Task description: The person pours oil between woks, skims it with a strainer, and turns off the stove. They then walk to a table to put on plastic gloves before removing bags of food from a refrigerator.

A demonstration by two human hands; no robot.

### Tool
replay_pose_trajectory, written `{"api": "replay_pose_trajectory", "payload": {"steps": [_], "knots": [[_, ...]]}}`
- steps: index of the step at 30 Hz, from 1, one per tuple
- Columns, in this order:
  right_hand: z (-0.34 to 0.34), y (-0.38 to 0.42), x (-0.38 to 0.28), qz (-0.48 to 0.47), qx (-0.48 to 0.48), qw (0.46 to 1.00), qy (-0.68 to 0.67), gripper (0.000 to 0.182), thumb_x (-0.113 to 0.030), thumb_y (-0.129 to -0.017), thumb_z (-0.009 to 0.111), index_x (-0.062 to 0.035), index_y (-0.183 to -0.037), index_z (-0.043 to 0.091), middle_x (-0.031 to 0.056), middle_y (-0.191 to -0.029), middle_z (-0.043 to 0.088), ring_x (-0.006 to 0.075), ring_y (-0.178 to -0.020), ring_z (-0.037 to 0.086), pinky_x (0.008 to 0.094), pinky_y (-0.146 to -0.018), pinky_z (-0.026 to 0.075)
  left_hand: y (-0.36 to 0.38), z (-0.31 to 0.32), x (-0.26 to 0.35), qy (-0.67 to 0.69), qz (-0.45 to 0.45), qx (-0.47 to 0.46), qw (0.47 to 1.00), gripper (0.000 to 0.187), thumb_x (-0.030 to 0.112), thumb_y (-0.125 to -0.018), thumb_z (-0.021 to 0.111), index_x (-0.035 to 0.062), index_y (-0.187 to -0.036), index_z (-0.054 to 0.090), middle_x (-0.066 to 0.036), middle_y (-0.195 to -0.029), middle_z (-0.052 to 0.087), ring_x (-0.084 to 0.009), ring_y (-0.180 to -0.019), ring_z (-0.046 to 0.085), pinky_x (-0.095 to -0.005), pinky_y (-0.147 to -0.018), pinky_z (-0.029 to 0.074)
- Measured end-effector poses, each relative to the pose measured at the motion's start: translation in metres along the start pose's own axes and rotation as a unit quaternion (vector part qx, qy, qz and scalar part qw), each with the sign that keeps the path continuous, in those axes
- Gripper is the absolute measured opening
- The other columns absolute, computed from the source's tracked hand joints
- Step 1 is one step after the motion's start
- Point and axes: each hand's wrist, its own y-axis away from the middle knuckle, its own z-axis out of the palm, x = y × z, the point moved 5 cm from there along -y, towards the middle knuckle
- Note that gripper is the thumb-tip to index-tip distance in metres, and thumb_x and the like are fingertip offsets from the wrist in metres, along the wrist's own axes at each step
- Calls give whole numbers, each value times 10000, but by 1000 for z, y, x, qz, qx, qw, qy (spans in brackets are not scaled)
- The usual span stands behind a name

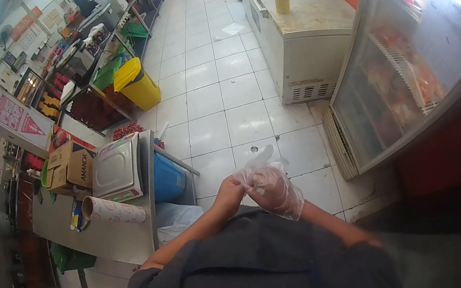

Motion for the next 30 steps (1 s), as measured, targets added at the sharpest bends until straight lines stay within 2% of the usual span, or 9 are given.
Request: {"api": "replay_pose_trajectory", "payload": {"steps": [3,4,5,6,7,12,21,26,30], "knots": [[-22,-28,22,-41,-1,999,29,143,-63,-695,684,-60,-789,576,119,-765,565,313,-706,566,413,-635,441,-34,10,10,-122,-28,34,992,238,21,-760,513,-1,-963,636,-72,-827,626,-139,-782,570,-290,-682,454],[-26,-32,30,-67,-6,996,52,170,-66,-671,696,-70,-797,582,108,-764,566,299,-704,567,406,-634,441,-48,14,21,-431,38,-15,902,225,26,-792,502,-18,-978,620,-104,-881,630,-153,-806,570,-297,-708,462],[-32,-39,31,-89,17,993,71,191,-75,-647,707,-83,-795,586,92,-758,566,286,-696,565,403,-629,440,-45,43,54,-484,229,-38,844,233,67,-862,495,-33,-1045,599,-151,-963,631,-168,-877,578,-307,-742,466],[-38,-46,28,-108,35,989,92,213,-84,-623,719,-95,-793,591,77,-752,566,273,-689,563,400,-625,439,-58,38,50,-195,68,-4,978,321,100,-927,462,-27,-1218,507,-183,-1144,592,-209,-1028,571,-316,-839,468],[-42,-51,32,-103,-10,990,93,237,-113,-618,725,-107,-829,617,46,-741,566,253,-718,567,393,-634,435,-68,49,58,10,85,-12,996,433,151,-966,429,8,-1368,353,-194,-1315,483,-269,-1200,486,-345,-983,414],[-66,-67,63,-58,63,988,129,280,-198,-699,717,-128,-966,665,4,-805,604,228,-744,566,371,-668,421,-115,82,99,325,38,-111,938,546,425,-1007,206,102,-1446,230,-215,-1462,279,-352,-1359,267,-512,-1107,254],[-92,-119,164,121,76,947,289,95,-170,-778,665,-96,-835,648,72,-738,603,271,-697,566,402,-646,414,-248,92,74,343,-54,-166,923,561,423,-1001,246,65,-1432,276,-194,-1390,386,-320,-1293,374,-455,-1080,313],[-85,-164,198,167,137,967,138,38,-73,-790,624,-40,-797,605,142,-712,574,357,-656,539,437,-603,430,-317,69,96,27,88,-158,983,493,321,-992,341,-5,-1361,365,-170,-1369,420,-305,-1254,420,-413,-1054,360],[-80,-193,218,193,158,956,155,35,-61,-791,619,-47,-817,602,147,-744,578,348,-684,547,431,-621,433,-354,71,123,97,-30,-242,965,546,409,-995,331,28,-1386,336,-164,-1391,399,-316,-1266,409,-440,-1043,371]]}}
